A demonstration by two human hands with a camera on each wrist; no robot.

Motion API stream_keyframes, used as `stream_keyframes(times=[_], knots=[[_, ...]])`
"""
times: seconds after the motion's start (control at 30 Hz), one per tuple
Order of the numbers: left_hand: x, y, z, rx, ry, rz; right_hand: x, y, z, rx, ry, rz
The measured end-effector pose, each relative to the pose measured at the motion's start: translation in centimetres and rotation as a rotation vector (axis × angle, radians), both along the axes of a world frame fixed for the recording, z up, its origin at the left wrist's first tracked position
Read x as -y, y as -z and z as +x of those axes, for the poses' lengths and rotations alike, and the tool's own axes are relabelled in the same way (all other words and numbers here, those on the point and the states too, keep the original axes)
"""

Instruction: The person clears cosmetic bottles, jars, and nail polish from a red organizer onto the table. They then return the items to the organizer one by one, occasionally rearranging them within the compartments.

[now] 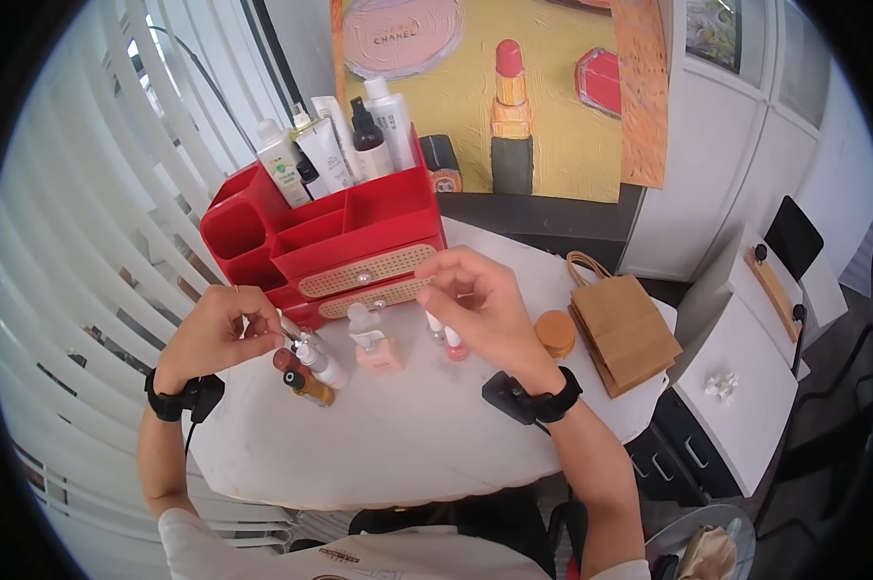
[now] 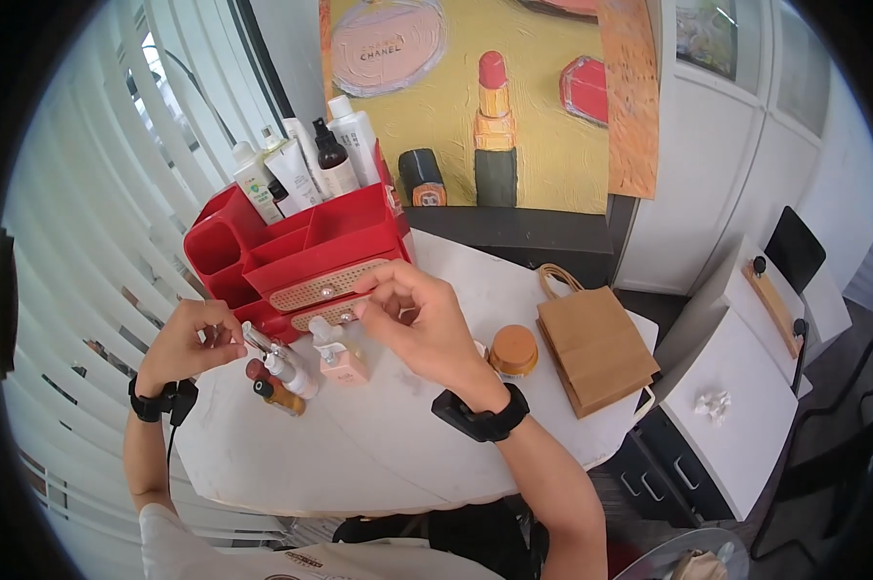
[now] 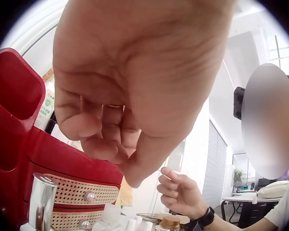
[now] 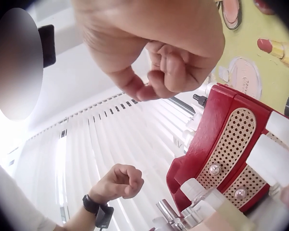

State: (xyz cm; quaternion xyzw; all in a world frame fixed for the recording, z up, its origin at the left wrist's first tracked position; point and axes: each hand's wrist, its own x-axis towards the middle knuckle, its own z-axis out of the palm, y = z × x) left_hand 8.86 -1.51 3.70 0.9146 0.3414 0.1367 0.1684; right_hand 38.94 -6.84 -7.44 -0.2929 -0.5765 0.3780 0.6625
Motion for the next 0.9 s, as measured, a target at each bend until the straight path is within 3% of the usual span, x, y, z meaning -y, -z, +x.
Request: stream_keyframes(times=[0.13, 0.2, 0.3, 0.37, 0.43, 0.53, 0.6, 0.7, 0.77, 0.83, 0.9], knots=[[0.3, -0.4, -0.1, -0.014, 0.000, 0.005, -0.1, -0.2, 0.0, 0.144, 0.149, 0.089], [0.2, -0.2, -0.3, 0.008, -0.002, -0.015, 0.6, -0.7, -0.2, 0.068, 0.054, -0.106], [-0.1, 0.2, -1.3, 0.035, 0.009, 0.019, 0.5, -0.3, 0.0, 0.008, -0.007, -0.158], [0.2, 0.1, -2.0, 0.166, -0.225, -0.106, 0.4, 0.0, 0.3, 0.021, 0.031, -0.153], [-0.1, 0.5, -3.6, 0.221, -0.200, -0.129, 0.6, -0.1, 0.8, 0.038, 0.068, -0.149], [-1.2, 2.0, -6.4, 0.355, -0.116, -0.211, 1.2, -0.4, 1.7, 0.054, 0.098, -0.098], [-1.8, 3.2, -8.3, 0.441, -0.046, -0.271, 1.5, -0.8, 2.7, 0.000, 0.108, 0.158], [-2.8, 6.1, -10.4, 0.569, -0.033, -0.416, 1.7, -1.9, 4.5, -0.091, 0.213, 0.250], [-3.9, 8.9, -10.9, 0.837, -0.059, -0.458, 2.9, -3.2, 5.3, -0.046, 0.203, 0.150], [-4.9, 10.8, -11.9, 0.892, 0.014, -0.605, 3.6, -3.9, 4.8, 0.217, 0.446, -0.011], [-5.8, 12.9, -12.6, 0.948, -0.005, -0.831, 4.3, -2.8, 6.1, 0.374, 0.471, -0.084]])
